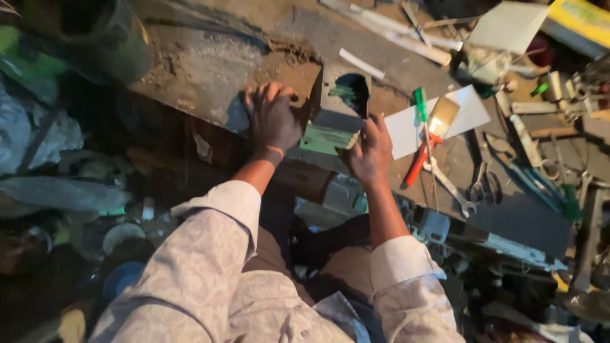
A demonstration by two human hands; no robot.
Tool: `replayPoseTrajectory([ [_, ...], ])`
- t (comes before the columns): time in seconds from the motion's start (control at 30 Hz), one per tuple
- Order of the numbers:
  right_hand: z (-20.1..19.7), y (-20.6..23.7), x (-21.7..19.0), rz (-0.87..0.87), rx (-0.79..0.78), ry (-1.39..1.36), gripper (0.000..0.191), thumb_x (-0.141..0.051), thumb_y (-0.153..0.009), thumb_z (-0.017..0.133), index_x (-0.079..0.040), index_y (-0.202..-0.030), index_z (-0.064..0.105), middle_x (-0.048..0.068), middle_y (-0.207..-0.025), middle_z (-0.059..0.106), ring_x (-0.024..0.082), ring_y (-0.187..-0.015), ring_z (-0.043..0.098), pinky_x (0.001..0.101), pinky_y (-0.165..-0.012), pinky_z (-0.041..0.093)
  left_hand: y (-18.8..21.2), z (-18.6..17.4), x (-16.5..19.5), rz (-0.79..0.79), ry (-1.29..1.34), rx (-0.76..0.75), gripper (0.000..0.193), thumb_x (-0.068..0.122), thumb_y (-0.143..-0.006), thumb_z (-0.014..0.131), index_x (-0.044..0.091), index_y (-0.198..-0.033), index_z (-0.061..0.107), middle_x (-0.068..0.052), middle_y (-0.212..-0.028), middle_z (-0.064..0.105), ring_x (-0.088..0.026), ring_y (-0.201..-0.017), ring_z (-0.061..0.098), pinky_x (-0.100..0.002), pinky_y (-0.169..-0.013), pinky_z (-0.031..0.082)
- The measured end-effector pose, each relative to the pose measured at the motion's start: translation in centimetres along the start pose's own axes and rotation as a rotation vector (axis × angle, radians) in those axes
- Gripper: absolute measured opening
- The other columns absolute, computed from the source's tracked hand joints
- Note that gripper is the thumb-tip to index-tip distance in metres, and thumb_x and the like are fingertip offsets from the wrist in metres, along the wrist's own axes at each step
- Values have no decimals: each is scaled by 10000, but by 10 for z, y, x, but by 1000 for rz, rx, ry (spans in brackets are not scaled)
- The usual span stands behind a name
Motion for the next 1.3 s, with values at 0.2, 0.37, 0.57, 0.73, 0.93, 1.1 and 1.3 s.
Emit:
replayPoseTrajectory([
  [0.2, -12, 16, -5, -232, 80, -193, 337, -146, -894, 658, 31, -1180, 632, 203, -1222, 640, 399, -1053, 656, 421, -909, 534, 1, -21, -4, 205, 248, 4, 193, 148, -802, 692, 100, -981, 637, -123, -1138, 633, -373, -1195, 558, -514, -1081, 389],
  [0.37, -21, 19, -34, -196, -61, -26, 526, -362, -816, 762, -44, -1224, 666, 225, -1247, 611, 431, -1065, 635, 461, -904, 520, 29, -51, -2, 292, 327, -157, 437, 224, -780, 701, 43, -1176, 656, -161, -1237, 625, -384, -1245, 542, -564, -1132, 332],
  [0.57, -25, 5, -58, -214, -120, 60, 522, -359, -763, 818, -146, -1225, 700, 216, -1283, 599, 427, -1116, 616, 489, -917, 521, 23, -40, 11, 371, 221, -207, 616, 474, -861, 730, 39, -1285, 629, -200, -1375, 583, -406, -1375, 469, -608, -1207, 221],
  [0.73, -18, 10, -50, -98, -129, 94, 471, -312, -752, 835, -174, -1187, 718, 149, -1208, 627, 383, -1085, 619, 476, -894, 527, 32, -24, 9, 391, 101, -163, 661, 577, -934, 610, 87, -1378, 620, -186, -1393, 565, -396, -1405, 450, -613, -1188, 241],
  [0.93, -18, 9, -42, -71, -132, -15, 383, -296, -787, 835, -193, -1149, 760, 115, -1194, 649, 355, -1107, 622, 438, -929, 521, 37, -22, 6, 373, 81, -162, 697, 617, -937, 571, 100, -1403, 607, -208, -1391, 542, -403, -1380, 435, -604, -1138, 289],
  [1.1, -13, 9, -39, -4, -67, -156, 532, -316, -745, 806, -119, -1225, 686, 141, -1225, 618, 370, -1152, 605, 448, -967, 502, 36, -26, 6, 415, 70, -63, 649, 584, -950, 590, 78, -1353, 637, -226, -1420, 530, -397, -1374, 444, -600, -1157, 285],
  [1.3, 0, 18, -35, -85, -15, -13, 440, -307, -725, 839, -170, -1139, 779, 144, -1288, 654, 380, -1162, 592, 472, -989, 471, 39, -24, -1, 389, 92, -142, 482, 530, -927, 636, 150, -1216, 707, -194, -1407, 543, -377, -1389, 440, -598, -1169, 272],
])
Point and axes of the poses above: each hand's wrist, its own y-axis away from the middle knuckle, its own z-axis out of the palm, x = y × z, the point moved 3 cm from there along -y, towards the middle knuckle
